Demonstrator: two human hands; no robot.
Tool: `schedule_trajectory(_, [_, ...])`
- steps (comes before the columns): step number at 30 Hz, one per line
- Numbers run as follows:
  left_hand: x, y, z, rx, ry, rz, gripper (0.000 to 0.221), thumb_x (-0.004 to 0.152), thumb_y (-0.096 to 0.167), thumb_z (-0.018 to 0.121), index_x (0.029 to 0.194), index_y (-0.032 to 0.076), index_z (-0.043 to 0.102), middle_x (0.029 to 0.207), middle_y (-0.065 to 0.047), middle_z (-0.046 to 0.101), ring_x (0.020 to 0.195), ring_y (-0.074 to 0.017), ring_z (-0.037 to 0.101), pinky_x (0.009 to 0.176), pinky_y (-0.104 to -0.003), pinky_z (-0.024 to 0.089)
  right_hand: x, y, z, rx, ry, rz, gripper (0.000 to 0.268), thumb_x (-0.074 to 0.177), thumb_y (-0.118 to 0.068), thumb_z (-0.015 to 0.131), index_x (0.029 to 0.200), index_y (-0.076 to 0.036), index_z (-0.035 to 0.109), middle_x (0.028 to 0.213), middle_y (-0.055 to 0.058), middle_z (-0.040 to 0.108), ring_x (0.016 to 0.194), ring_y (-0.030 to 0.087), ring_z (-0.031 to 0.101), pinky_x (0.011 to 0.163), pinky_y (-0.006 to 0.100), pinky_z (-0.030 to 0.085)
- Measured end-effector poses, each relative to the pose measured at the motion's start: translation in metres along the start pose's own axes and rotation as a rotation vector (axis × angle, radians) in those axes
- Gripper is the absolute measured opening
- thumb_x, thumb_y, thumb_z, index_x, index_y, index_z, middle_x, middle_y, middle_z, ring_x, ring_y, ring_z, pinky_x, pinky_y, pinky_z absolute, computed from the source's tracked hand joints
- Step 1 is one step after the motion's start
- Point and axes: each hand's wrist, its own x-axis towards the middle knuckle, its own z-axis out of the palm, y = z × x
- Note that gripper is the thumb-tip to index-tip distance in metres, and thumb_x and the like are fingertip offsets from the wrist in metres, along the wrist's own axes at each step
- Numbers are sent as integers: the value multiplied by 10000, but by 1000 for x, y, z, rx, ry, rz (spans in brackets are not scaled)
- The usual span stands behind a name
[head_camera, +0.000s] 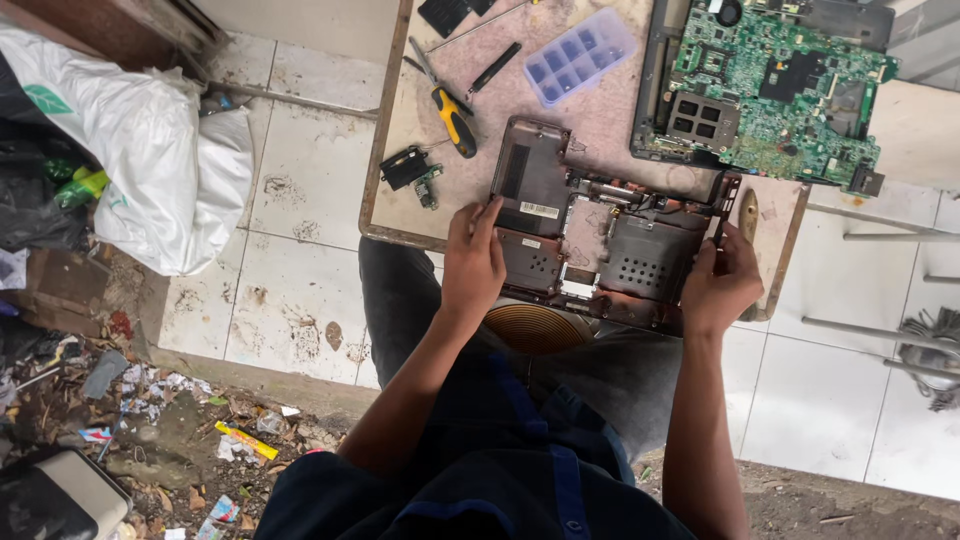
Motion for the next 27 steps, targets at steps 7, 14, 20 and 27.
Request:
schedule_trajectory(7, [13, 15, -4, -203, 127, 61, 511, 1110, -48, 459, 1595, 112, 473, 1315, -149, 487, 996, -355, 649, 724, -468, 602, 21, -24, -13, 159, 70, -43, 350, 1014, 239, 695, 1352, 147, 694, 1032, 281, 721, 809, 290, 706, 694, 386, 596])
schedule_trajectory(14, [63, -4, 22, -40, 191, 60, 556, 1098, -26, 562, 1616, 138, 444, 1358, -159, 575, 1151, -339, 519, 1003, -485, 529, 89, -29, 13, -130, 55, -338, 337, 983, 120, 730, 1316, 97, 775, 1052, 219, 782, 853, 300, 725, 667, 389, 603])
schedule_trajectory(20, [64, -6, 23, 44, 114, 15, 669, 1018, -61, 598, 1637, 110, 411, 1445, -188, 562, 1170, -358, 496, 930, -491, 589, 83, -20, 26, -124, -34, -302, 396, 972, 114, 716, 1364, 70, 739, 1170, 248, 792, 978, 346, 769, 732, 394, 678])
schedule_trajectory(27, [59, 1, 18, 24, 132, 45, 596, 1038, -57, 595, 1584, 163, 500, 1479, -189, 484, 1110, -320, 472, 950, -491, 540, 67, -35, 14, -160, -8, -337, 434, 932, 74, 685, 1360, 18, 736, 1292, 249, 669, 1113, 404, 682, 784, 462, 683])
